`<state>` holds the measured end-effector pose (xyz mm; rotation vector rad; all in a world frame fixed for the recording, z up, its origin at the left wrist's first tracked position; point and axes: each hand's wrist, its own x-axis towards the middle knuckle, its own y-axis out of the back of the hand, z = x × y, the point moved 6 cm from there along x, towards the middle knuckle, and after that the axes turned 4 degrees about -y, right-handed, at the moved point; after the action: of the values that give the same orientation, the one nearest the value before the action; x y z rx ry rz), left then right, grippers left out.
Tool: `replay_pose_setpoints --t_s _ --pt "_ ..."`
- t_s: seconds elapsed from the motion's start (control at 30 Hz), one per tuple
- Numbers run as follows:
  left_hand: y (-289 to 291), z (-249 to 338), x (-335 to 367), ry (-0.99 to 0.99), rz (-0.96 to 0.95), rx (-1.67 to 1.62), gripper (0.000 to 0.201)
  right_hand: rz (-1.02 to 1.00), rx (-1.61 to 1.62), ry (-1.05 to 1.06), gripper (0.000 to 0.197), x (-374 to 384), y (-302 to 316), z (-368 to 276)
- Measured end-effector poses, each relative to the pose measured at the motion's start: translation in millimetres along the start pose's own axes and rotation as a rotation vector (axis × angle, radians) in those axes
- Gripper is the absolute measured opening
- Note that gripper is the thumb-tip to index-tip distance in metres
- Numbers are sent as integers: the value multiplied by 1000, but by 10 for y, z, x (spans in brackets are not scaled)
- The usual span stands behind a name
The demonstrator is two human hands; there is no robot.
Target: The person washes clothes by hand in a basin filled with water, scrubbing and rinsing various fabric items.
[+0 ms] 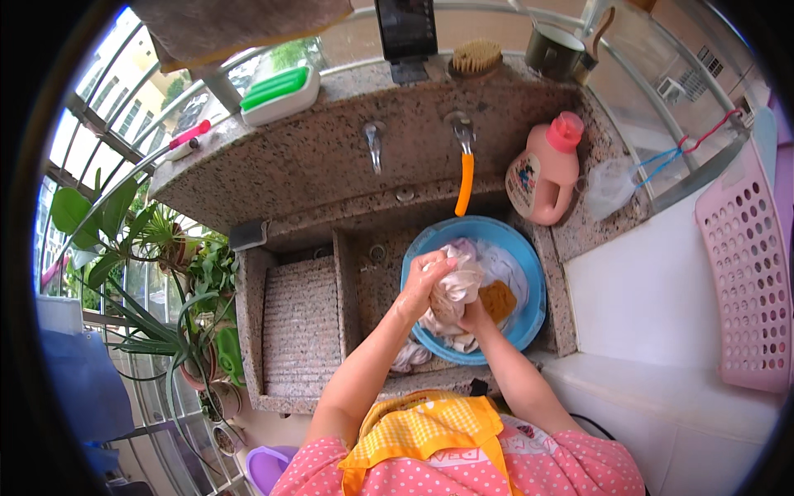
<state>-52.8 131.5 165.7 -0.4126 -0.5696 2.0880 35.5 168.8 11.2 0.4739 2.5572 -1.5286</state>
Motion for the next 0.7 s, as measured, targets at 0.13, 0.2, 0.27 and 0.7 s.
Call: replay_pose_setpoints --t_s 0.13,0.2,0.27,0.7 --pt "110 307 124 -70 201 -134 30 157 74 -162 62 -155 -146 -138" --pt "223 354 126 -107 187 -209 25 101 -578 -133 74 -157 -379 -257" --pt "337 338 95 -149 174 -237 23 121 -722 88 65 -75 -614 -424" --pt "522 -670 -491 432 20 -815 67 -118 -1428 705 31 -382 -1719 -888"
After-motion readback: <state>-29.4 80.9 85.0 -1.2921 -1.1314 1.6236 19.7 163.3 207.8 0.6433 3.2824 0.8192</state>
